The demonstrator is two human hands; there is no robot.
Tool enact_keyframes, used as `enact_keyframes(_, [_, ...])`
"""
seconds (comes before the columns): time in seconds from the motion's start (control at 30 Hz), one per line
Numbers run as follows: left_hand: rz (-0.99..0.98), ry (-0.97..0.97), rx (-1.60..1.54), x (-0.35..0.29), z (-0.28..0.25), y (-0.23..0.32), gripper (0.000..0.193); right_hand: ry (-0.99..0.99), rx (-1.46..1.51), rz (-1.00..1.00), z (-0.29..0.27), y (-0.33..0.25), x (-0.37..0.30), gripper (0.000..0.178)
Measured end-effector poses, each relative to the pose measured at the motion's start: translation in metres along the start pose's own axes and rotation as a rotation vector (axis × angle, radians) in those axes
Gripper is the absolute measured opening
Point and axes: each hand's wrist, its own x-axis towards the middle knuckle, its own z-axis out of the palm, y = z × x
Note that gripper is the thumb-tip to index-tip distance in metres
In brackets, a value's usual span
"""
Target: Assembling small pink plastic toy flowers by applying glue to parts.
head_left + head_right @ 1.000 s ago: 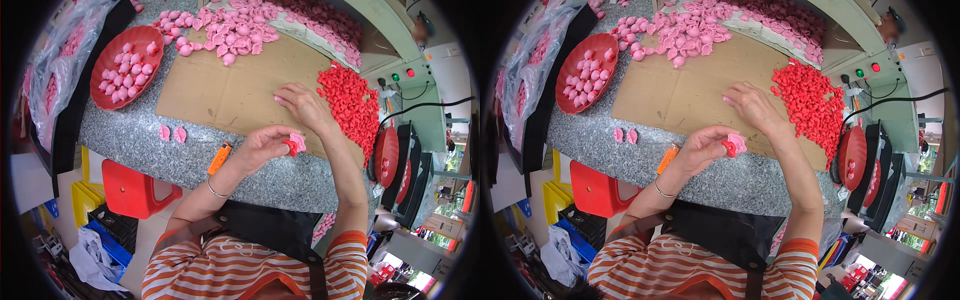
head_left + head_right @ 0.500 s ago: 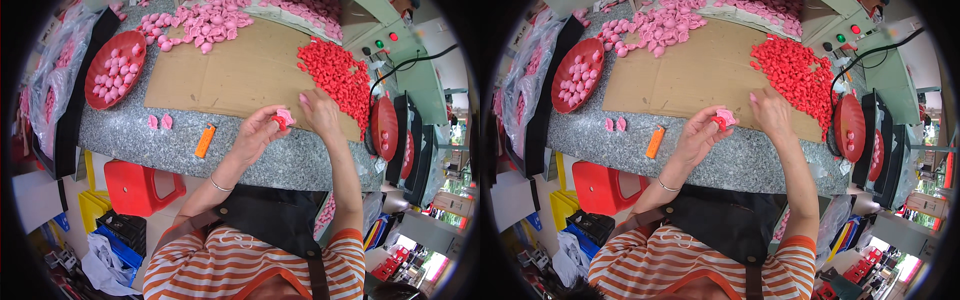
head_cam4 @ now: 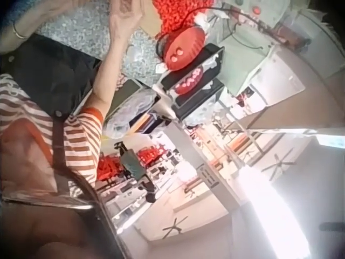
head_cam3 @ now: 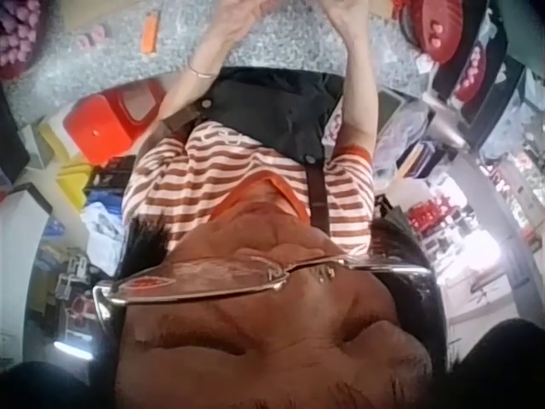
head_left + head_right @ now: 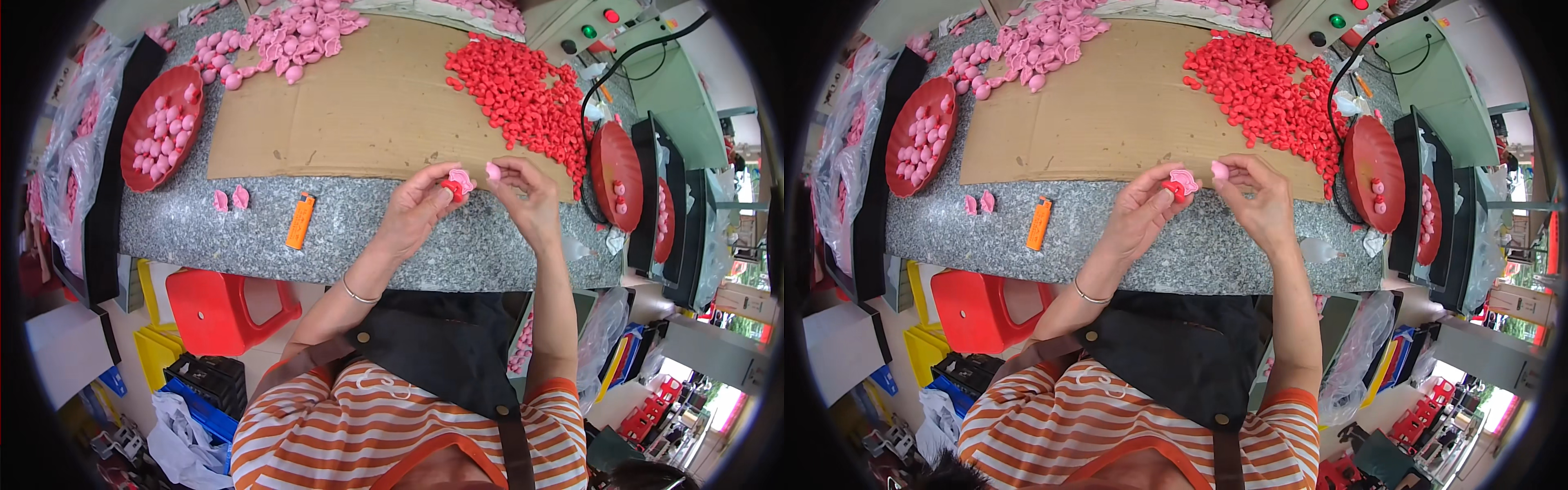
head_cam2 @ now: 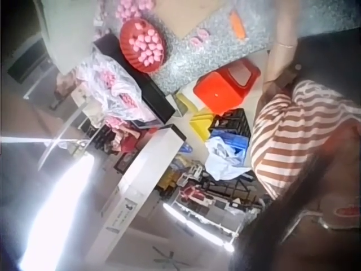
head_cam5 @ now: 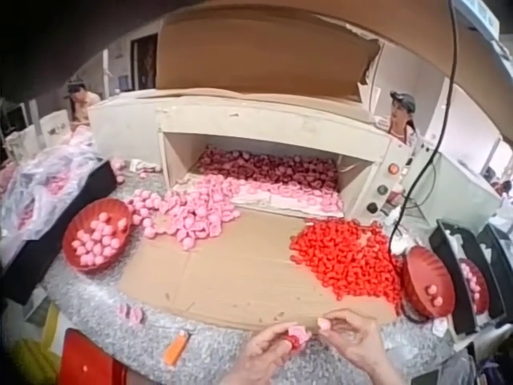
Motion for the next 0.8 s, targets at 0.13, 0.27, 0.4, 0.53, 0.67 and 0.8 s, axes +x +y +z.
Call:
enact_keyframes(0.13, [-0.009,0.012,0.128,0.000,-0.002,-0.005,0.035,-0.054,0.176,-0.086,0.001,-0.014,-0.016,0.028])
enact_keyframes(0.27, [0.008,-0.031,0.215,0.000,-0.005,-0.009,0.036,-0.032,0.096,-0.107,0.007,-0.016,-0.020,0.028])
enact_keyframes(0.4, [0.043,-0.040,0.228,0.001,-0.004,-0.009,0.035,0.001,0.091,-0.089,0.011,-0.014,-0.021,0.028])
enact_keyframes(0.53, [0.056,-0.049,0.258,0.001,-0.002,-0.011,0.034,0.003,0.081,-0.098,0.009,-0.016,-0.021,0.028])
enact_keyframes(0.67, [0.054,-0.055,0.270,0.000,-0.001,-0.007,0.033,-0.020,0.043,-0.099,0.008,-0.019,-0.020,0.028])
enact_keyframes(0.8, [0.049,-0.048,0.287,0.000,0.001,-0.008,0.033,-0.026,0.034,-0.095,0.006,-0.019,-0.020,0.028])
